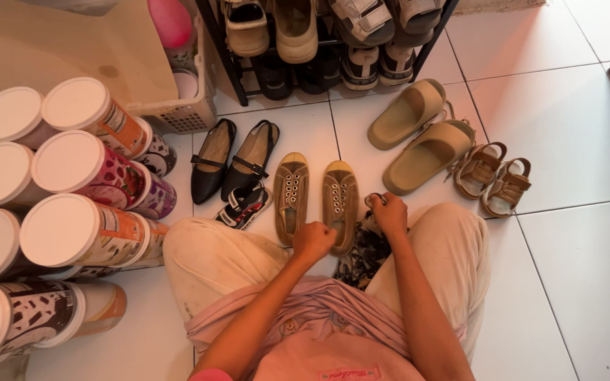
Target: The person sits on the floor and wipes a pair of beige canvas shoes with a patterned cloth. They clean the exterior and interior surfaces, then remove the laces from one shoe and place them on the floor.
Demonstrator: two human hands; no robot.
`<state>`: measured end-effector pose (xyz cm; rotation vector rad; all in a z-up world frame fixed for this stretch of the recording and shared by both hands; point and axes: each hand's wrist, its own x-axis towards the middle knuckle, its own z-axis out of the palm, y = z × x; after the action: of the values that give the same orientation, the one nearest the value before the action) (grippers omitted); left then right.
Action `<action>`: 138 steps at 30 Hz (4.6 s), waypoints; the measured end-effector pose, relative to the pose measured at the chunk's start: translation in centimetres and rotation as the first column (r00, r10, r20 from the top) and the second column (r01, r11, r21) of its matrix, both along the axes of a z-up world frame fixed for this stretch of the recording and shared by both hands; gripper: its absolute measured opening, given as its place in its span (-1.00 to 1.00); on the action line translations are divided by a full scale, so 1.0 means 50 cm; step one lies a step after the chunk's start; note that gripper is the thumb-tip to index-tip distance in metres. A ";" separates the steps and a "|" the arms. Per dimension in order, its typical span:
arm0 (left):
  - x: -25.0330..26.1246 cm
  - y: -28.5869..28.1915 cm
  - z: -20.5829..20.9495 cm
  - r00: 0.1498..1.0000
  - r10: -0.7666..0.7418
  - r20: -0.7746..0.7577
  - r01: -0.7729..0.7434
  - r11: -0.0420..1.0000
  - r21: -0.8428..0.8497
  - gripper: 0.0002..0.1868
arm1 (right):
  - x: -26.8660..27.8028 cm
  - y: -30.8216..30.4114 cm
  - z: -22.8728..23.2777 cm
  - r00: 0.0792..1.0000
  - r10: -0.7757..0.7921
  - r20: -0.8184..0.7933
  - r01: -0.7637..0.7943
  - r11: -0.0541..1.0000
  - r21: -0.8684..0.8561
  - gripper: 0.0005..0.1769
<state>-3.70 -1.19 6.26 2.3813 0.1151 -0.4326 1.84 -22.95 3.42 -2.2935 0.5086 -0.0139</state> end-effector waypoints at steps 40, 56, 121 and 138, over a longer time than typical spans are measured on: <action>0.102 0.188 -0.109 0.983 -0.078 -0.167 -0.028 0.834 -0.551 0.06 | 0.078 0.081 0.041 0.940 0.325 -0.103 -0.339 0.852 -0.400 -0.59; 0.088 0.228 -0.157 0.992 0.009 -0.123 -0.056 0.920 -0.387 -0.22 | -0.029 0.343 0.042 0.890 0.447 0.090 -0.428 0.887 -0.174 -0.40; 0.070 0.106 -0.069 0.917 -0.098 0.386 -0.001 0.969 0.248 -0.64 | -0.010 0.295 0.086 0.688 0.563 0.459 -0.460 0.827 -0.324 -0.83; 0.058 0.104 -0.014 0.917 -0.136 0.374 0.046 0.969 0.241 -0.52 | 0.226 0.238 -0.018 0.979 0.132 0.158 -0.124 0.991 -0.057 -0.64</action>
<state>-0.81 4.00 5.57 2.6582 -0.1377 0.0224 13.14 -11.03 2.54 -2.3426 0.2790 -0.1482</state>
